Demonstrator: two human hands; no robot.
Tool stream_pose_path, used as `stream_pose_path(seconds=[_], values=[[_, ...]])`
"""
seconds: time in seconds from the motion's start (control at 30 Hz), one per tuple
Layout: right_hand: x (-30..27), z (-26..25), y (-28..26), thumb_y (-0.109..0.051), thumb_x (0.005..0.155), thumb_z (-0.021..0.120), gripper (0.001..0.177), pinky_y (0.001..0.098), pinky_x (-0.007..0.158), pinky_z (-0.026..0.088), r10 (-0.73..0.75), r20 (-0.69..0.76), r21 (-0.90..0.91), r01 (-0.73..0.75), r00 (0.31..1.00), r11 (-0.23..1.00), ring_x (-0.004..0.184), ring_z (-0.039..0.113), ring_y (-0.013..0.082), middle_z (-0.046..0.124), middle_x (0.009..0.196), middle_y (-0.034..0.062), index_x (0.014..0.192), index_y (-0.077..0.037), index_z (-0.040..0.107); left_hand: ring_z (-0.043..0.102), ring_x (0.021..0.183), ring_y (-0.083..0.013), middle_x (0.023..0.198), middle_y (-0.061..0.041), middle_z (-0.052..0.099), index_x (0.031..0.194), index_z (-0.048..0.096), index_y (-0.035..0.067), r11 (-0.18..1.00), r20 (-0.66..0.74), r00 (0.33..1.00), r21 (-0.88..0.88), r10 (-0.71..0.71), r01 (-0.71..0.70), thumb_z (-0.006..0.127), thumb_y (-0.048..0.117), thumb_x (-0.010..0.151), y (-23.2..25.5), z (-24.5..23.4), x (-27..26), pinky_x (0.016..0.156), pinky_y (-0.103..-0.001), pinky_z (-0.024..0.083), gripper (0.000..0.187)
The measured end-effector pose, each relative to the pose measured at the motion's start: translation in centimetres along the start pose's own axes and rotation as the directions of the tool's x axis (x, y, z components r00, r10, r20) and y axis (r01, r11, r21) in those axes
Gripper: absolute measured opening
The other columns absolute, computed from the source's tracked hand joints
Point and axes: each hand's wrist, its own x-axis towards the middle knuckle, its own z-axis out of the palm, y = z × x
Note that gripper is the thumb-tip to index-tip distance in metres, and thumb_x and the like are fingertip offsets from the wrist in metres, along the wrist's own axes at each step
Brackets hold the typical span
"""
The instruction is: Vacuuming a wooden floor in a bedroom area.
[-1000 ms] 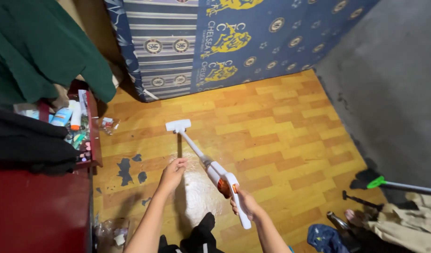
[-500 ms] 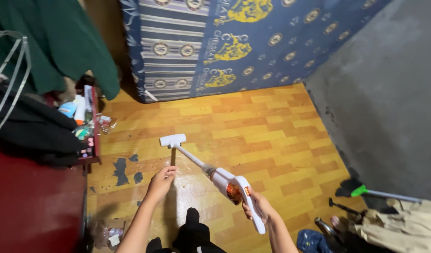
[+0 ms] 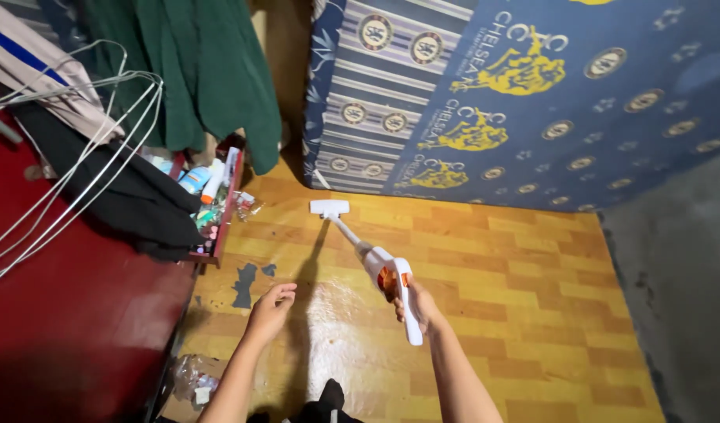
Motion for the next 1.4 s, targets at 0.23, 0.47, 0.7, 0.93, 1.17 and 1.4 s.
stream_pose_path(seconds=[0.23, 0.47, 0.7, 0.93, 1.17, 1.4], values=[[6.2, 0.7, -2.0, -0.065, 0.101, 0.037, 0.056, 0.0346, 0.042, 0.043, -0.022, 0.006, 0.014, 0.022, 1.0, 1.0, 0.045, 0.049, 0.018, 0.054, 0.061, 0.0054, 0.094, -0.012, 0.053, 0.071, 0.108, -0.0156, 0.115, -0.007, 0.077, 0.125, 0.068, 0.007, 0.995, -0.043, 0.999, -0.101, -0.006, 0.002, 0.063, 0.012, 0.095, -1.2, 0.3, 1.0, 0.094, -0.028, 0.052, 0.032], [4.1, 4.0, -0.3, -0.066, 0.101, 0.037, 0.056, 0.0337, 0.043, 0.044, 0.015, 0.04, 0.091, -0.018, 0.999, 0.996, 0.046, 0.05, 0.018, 0.053, 0.062, 0.0055, 0.096, -0.012, 0.051, 0.071, 0.106, -0.0165, 0.113, -0.009, 0.077, 0.125, 0.068, 0.008, 0.999, -0.014, 0.999, -0.037, -0.036, 0.035, 0.062, 0.012, 0.094, 1.2, -0.3, -0.3, 0.093, -0.03, 0.052, 0.032], [-3.5, 4.9, 6.6, -0.064, 0.101, 0.04, 0.056, 0.0335, 0.044, 0.044, 0.063, -0.005, 0.144, -0.061, 0.998, 0.988, 0.047, 0.05, 0.0182, 0.053, 0.064, 0.0063, 0.102, -0.009, 0.053, 0.071, 0.104, -0.0166, 0.113, -0.009, 0.078, 0.126, 0.069, 0.007, 0.996, 0.085, 0.995, -0.063, -0.06, 0.066, 0.062, 0.012, 0.095, 1.9, -1.6, -2.7, 0.092, -0.03, 0.052, 0.032], [-13.8, 5.1, 13.0, -0.062, 0.1, 0.039, 0.053, 0.0348, 0.043, 0.042, 0.083, 0.035, 0.055, -0.085, 0.996, 0.995, 0.045, 0.048, 0.0209, 0.052, 0.063, 0.007, 0.096, -0.012, 0.053, 0.07, 0.102, -0.0155, 0.112, -0.009, 0.077, 0.126, 0.068, 0.008, 0.995, 0.237, 0.971, -0.099, -0.008, 0.033, 0.062, 0.012, 0.093, -1.8, -0.9, -4.6, 0.09, -0.029, 0.053, 0.034], [-20.0, 5.0, 14.8, -0.058, 0.103, 0.047, 0.052, 0.0341, 0.043, 0.043, 0.168, 0.043, -0.015, -0.168, 0.985, 0.986, 0.047, 0.052, 0.0201, 0.055, 0.064, 0.009, 0.1, -0.007, 0.057, 0.07, 0.101, -0.017, 0.109, -0.01, 0.076, 0.124, 0.069, 0.008, 0.994, 0.268, 0.963, -0.109, 0.04, -0.01, 0.063, 0.013, 0.093, -4.1, -1.9, -6.6, 0.088, -0.03, 0.054, 0.031], [-18.1, 9.1, 14.2, -0.056, 0.102, 0.045, 0.053, 0.0333, 0.038, 0.041, 0.133, -0.026, -0.07, -0.134, 0.991, 0.989, 0.043, 0.05, 0.019, 0.054, 0.061, 0.0086, 0.102, -0.006, 0.059, 0.07, 0.104, -0.0157, 0.111, -0.007, 0.077, 0.123, 0.07, 0.01, 0.996, 0.196, 0.98, -0.091, 0.018, -0.001, 0.062, 0.011, 0.093, -3.6, -5.6, -8.3, 0.09, -0.029, 0.052, 0.031]])
